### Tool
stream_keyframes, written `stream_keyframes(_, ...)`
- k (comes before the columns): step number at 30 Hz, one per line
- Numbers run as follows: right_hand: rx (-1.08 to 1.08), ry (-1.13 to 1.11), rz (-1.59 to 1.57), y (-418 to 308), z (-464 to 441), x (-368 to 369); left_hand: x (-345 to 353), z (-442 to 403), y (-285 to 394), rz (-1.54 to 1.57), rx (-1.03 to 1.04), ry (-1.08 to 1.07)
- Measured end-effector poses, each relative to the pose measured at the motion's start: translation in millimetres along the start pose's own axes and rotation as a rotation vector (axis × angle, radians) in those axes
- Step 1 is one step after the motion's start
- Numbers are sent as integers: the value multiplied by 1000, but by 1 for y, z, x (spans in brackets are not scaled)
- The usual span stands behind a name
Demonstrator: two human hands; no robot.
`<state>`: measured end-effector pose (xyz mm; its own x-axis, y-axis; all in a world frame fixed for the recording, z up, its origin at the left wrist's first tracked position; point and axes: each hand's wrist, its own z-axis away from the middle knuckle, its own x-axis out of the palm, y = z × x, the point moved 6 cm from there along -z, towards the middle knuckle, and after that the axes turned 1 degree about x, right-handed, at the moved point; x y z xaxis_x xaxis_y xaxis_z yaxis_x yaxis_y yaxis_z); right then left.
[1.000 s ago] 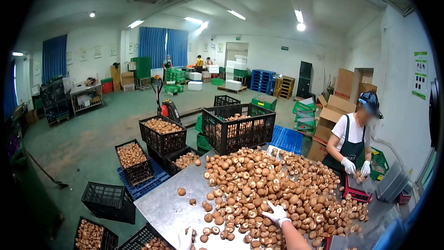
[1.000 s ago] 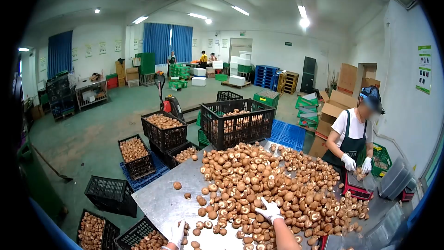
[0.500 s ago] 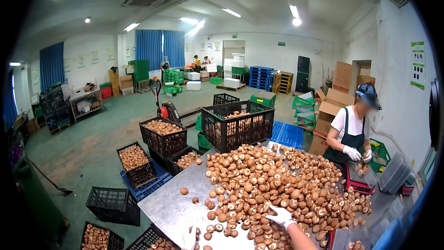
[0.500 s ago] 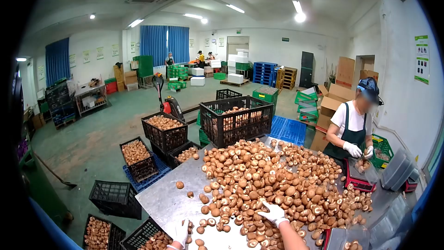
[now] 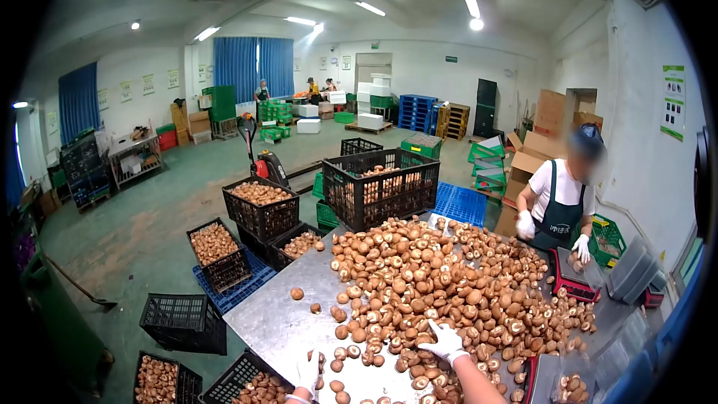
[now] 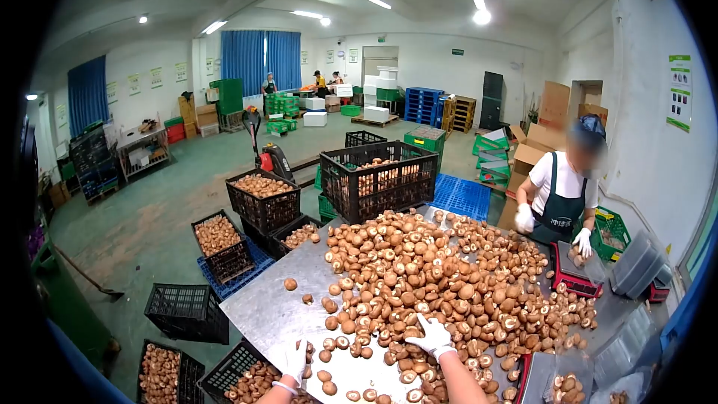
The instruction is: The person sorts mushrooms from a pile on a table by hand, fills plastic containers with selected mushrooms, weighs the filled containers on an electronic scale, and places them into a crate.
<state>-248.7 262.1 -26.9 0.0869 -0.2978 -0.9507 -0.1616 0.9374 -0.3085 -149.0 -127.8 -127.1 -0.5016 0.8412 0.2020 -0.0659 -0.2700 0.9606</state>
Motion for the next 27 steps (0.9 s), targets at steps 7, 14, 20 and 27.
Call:
stream_keyframes(7,83,-140,-124,11,-24,7,4,7,10,-41,30,-8)
stream_keyframes(14,26,-156,-163,0,5,24,11,21,32,-61,-1,-11)
stream_keyframes(20,-79,-51,-154,-32,25,31,10,16,25,-31,-3,-6)
stream_keyframes(27,-254,120,165,-73,54,43,10,19,29,-55,2,-18)
